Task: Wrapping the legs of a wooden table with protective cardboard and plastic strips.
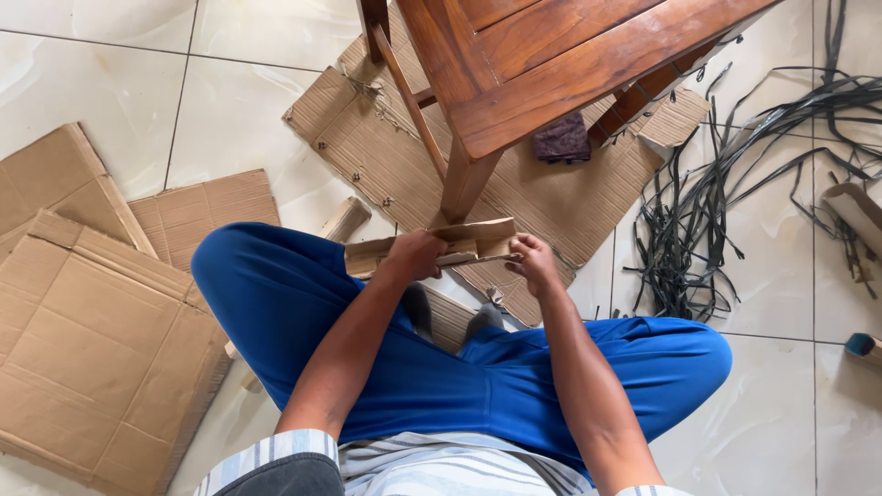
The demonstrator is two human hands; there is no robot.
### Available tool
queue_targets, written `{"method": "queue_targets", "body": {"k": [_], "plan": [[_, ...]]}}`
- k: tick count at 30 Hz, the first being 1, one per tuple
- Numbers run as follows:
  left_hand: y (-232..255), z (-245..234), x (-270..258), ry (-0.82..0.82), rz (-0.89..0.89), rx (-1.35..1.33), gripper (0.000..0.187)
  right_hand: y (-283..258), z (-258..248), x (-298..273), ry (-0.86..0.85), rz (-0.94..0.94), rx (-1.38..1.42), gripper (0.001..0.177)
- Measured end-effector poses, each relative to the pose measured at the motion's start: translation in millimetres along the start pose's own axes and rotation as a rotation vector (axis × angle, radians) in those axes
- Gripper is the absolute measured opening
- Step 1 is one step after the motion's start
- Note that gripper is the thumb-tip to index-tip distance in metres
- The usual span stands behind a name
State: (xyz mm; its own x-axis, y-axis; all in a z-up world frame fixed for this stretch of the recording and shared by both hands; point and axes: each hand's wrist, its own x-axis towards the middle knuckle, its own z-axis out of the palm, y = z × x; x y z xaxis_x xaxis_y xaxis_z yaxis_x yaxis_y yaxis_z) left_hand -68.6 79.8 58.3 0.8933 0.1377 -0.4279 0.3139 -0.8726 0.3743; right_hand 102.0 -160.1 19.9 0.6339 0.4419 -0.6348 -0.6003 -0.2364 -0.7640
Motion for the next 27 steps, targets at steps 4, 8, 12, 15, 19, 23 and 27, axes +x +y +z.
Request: {"method": "queue_targets", "body": {"k": [4,8,12,15,19,23,27], "plan": [[-30,5,12,-0.032,-0.142,0.107,0.034,-24,-29,-5,0.103,-0.034,-0.032,0.020],[-99,40,31,-0.058,-0.377,0.281,0.026,-39,-77,-1,0.230,-0.087,-0.005,0.032],[-112,17,23,-0.282,-0.582,0.284,0.035,-73,-76,-28,0.227,-0.107,0.004,0.037],[-106,14,27,-0.354,-0.644,0.241,0.040,-82,-79,-44,0.204,-0.120,-0.011,0.044],[-72,-4,27,0.091,-0.389,0.148,0.026,-80,-94,-43,0.271,-0.214,0.013,0.037],[31,-98,-36,0.336,0.022,-0.125,0.038,-92,-92,-57,0.350,-0.295,0.142,0.033],[86,-119,-60,0.432,0.386,-0.408,0.040,-132,-38,-118,0.327,-0.330,0.138,0.039]]}}
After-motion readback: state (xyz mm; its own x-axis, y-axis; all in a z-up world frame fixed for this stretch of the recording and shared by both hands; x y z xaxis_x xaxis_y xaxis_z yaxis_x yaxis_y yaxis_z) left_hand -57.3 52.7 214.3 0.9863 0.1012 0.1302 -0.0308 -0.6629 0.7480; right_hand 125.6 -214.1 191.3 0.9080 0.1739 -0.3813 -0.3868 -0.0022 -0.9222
